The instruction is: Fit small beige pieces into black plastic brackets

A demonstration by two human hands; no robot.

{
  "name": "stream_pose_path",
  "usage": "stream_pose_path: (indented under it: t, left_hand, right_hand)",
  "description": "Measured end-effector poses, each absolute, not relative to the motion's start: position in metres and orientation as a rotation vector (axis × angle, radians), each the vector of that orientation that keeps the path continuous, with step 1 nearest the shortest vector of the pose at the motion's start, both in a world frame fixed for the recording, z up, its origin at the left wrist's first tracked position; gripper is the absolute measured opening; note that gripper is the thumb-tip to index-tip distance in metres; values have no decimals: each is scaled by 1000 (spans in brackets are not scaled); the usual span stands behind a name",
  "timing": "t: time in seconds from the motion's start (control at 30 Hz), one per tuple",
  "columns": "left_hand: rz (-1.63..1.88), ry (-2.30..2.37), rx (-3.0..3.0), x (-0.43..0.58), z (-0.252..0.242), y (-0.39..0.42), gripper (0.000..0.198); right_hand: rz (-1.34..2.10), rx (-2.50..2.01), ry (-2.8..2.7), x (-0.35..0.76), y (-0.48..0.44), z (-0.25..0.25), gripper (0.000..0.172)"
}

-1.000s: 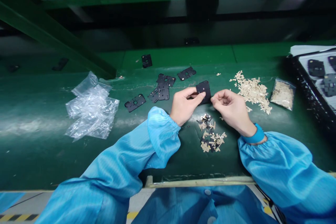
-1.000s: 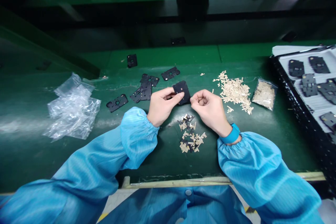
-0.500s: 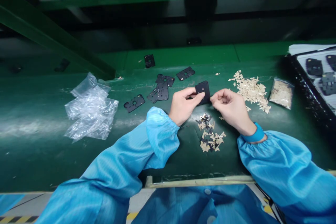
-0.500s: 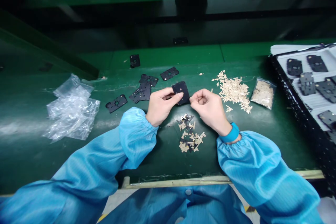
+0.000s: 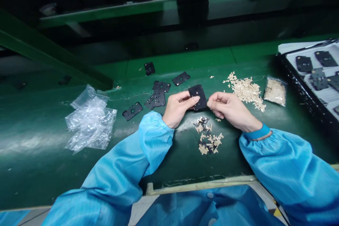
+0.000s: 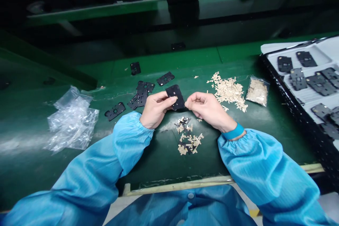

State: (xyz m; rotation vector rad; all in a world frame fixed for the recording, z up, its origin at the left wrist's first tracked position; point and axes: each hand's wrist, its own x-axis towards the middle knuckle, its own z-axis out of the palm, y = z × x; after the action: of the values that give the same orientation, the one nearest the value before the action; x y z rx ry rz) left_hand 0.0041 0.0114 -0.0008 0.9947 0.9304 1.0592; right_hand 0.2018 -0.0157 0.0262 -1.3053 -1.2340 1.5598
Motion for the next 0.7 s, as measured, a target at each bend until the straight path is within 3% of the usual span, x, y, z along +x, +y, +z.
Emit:
stream_pose_path:
  t: [0.53,0.7]
  left_hand:
    - [865,783,813,1,3,8,31]
    - [909,757,772,5,4,8,28]
  right_hand:
    - [2067,-877,-1009,201,-21,27,32]
    - [2037,-827,-934,198,-22,26,29]
